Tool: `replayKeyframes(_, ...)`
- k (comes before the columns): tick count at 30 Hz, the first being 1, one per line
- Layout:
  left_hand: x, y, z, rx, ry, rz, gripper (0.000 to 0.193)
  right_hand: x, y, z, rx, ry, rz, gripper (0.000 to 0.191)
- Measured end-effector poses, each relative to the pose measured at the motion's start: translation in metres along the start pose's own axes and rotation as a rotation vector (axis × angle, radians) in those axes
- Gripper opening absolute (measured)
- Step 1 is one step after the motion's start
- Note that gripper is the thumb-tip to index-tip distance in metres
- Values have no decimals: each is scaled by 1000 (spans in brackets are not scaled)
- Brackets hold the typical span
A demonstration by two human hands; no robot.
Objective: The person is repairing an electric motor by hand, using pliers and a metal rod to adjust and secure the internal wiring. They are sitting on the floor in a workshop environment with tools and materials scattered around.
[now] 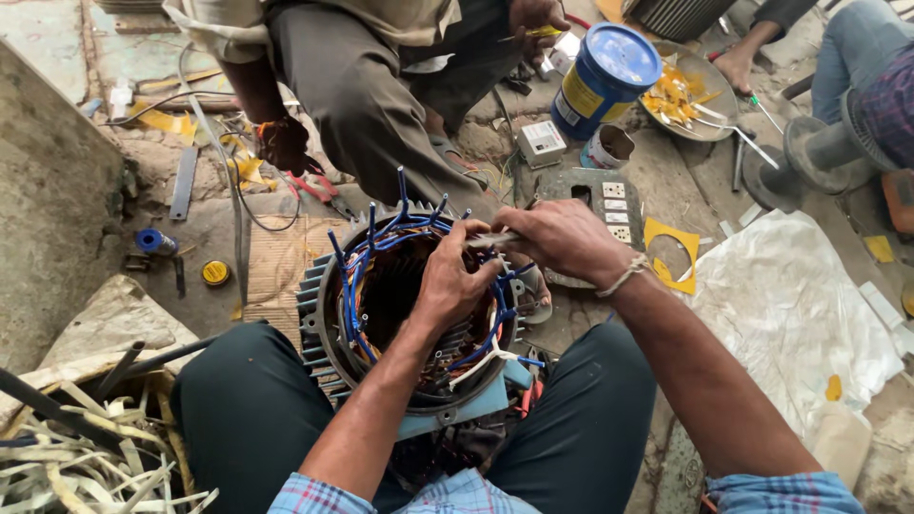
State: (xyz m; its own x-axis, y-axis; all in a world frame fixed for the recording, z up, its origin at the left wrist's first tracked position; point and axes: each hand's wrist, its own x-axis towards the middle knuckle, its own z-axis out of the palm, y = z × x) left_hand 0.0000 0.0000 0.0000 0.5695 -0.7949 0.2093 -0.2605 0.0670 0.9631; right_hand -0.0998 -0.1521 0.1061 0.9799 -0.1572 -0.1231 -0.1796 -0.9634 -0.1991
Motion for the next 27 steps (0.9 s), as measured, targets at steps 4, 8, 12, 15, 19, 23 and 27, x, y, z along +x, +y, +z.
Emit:
replayKeyframes(4,-2,-3,5,104,27,-66,31,0,-4,-8,-47,33,-60,24)
replayKeyframes(8,0,-11,2,59,17,-11,19,10,-15,-4,-139,-120,139,18)
replayKeyframes(12,-3,-6,-5,18,-6,74,22,12,-25,-3,-186,-30,93,27)
replayKeyframes(15,-13,6,-13,-73,-39,85,38,4,-27,-14,-126,-25,119,18)
replayKeyframes(19,-12,21,-17,-103,-42,-72,42,-5,-31,-28,-11,84,-50,20)
replayKeyframes(23,-8,27,-22,-71,-15,-76,36,-1,-34,-37,-65,-1,10,17)
replayKeyframes(27,-2,25,-22,-116,12,-31,34,13,-38,-31,-166,-122,168,31)
